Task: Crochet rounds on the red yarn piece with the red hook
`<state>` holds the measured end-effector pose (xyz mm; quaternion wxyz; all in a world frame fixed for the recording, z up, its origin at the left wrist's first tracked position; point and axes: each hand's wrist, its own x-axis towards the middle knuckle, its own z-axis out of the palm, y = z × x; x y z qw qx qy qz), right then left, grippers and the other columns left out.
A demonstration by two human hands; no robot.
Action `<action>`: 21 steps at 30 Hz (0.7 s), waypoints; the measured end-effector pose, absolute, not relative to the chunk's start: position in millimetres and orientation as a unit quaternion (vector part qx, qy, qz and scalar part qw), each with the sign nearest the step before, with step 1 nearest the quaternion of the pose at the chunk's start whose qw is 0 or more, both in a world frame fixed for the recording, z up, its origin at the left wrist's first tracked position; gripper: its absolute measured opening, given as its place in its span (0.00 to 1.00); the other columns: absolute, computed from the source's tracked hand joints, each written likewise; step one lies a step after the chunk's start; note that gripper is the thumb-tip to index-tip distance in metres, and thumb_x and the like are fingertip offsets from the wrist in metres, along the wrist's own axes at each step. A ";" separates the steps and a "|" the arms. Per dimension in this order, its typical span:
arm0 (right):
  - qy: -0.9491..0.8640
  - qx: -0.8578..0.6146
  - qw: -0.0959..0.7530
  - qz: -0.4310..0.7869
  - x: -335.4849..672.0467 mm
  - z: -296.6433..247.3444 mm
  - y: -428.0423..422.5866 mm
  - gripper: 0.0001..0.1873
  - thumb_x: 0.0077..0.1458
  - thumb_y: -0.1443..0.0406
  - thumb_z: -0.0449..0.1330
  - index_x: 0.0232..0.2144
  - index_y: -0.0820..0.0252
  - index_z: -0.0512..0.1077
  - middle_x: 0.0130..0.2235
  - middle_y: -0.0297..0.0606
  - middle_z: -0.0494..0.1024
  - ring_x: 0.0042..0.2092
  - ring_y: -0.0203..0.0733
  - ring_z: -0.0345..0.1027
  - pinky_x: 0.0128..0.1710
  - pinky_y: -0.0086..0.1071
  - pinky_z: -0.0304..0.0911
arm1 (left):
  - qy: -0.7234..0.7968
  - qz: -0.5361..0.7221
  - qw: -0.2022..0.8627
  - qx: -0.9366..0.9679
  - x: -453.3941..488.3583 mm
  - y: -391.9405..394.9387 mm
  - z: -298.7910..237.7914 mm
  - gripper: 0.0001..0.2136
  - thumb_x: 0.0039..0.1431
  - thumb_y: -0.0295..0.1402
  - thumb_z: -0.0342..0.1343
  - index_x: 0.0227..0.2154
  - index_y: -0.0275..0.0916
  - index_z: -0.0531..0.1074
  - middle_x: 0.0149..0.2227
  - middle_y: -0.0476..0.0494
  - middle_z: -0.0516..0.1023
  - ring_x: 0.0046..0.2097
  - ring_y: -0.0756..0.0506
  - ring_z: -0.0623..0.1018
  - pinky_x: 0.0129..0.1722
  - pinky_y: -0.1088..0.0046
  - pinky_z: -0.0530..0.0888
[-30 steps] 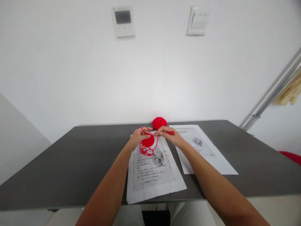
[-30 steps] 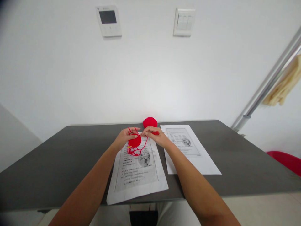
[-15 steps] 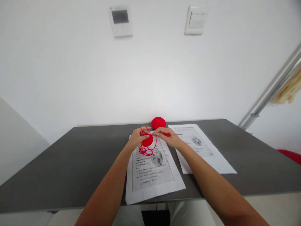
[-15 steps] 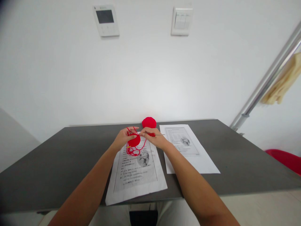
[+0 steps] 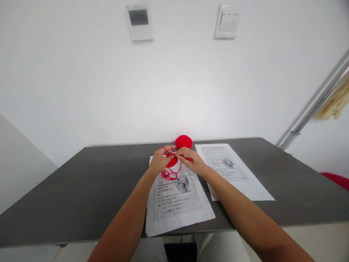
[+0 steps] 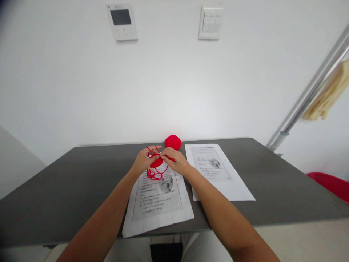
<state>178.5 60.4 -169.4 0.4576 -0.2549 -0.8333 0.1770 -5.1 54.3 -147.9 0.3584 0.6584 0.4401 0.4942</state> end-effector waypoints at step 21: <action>-0.873 -0.214 0.437 0.024 181.4 -173.9 59.4 0.09 0.65 0.63 0.54 0.46 0.56 0.71 0.47 0.46 0.79 0.49 0.45 0.74 0.49 0.41 0.73 | 0.384 0.508 0.591 0.494 -14.8 60.7 -151.3 0.23 0.35 0.30 0.72 0.38 0.33 0.76 0.23 0.52 0.77 0.27 0.51 0.75 0.34 0.72 0.72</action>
